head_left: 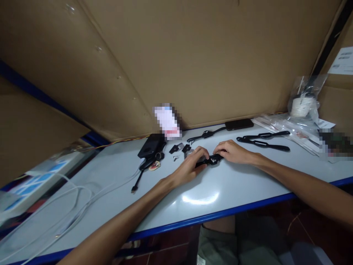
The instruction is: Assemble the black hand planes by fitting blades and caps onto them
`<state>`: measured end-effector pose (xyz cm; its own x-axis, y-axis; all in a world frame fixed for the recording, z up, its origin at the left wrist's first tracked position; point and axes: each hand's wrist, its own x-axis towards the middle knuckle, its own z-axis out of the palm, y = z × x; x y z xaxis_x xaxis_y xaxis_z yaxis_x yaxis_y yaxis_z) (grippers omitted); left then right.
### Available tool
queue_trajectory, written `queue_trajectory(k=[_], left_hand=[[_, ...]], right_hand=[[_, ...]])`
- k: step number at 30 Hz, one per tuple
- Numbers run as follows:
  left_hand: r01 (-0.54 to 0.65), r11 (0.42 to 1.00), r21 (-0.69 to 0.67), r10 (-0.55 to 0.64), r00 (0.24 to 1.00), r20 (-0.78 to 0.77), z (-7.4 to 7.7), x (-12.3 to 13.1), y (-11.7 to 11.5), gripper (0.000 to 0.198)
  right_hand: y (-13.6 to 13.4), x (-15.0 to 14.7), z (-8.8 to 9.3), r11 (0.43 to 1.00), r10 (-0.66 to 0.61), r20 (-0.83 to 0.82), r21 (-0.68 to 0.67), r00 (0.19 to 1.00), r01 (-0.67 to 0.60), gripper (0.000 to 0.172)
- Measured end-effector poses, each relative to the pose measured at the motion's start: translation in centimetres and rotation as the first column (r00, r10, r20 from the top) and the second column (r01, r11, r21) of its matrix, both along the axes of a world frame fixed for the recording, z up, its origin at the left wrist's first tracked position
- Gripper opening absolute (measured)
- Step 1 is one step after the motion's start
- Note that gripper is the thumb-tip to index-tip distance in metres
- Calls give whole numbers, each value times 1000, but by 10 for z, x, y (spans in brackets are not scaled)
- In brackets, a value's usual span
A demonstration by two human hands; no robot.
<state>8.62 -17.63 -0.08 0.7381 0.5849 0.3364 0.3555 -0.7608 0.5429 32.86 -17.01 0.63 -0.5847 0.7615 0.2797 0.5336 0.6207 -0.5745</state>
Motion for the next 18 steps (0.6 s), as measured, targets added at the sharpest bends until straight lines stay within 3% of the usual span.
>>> queue_trajectory(k=[4, 7, 12, 18], left_hand=[[13, 1000, -7, -13, 1000, -12, 0, 1, 1, 26], [36, 999, -9, -36, 999, -26, 2, 1, 0, 19], [17, 1000, -13, -17, 1000, -1, 2, 2, 1, 10], [48, 999, -11, -49, 999, -24, 2, 1, 2, 34]], right_hand=[[-7, 0, 7, 994, -44, -3, -101, 999, 44, 18], [-8, -2, 8, 996, -34, 20, -77, 999, 35, 14], [-6, -4, 5, 988, -106, -25, -113, 994, 102, 27], [-9, -6, 9, 989, -108, 2, -98, 994, 108, 24]])
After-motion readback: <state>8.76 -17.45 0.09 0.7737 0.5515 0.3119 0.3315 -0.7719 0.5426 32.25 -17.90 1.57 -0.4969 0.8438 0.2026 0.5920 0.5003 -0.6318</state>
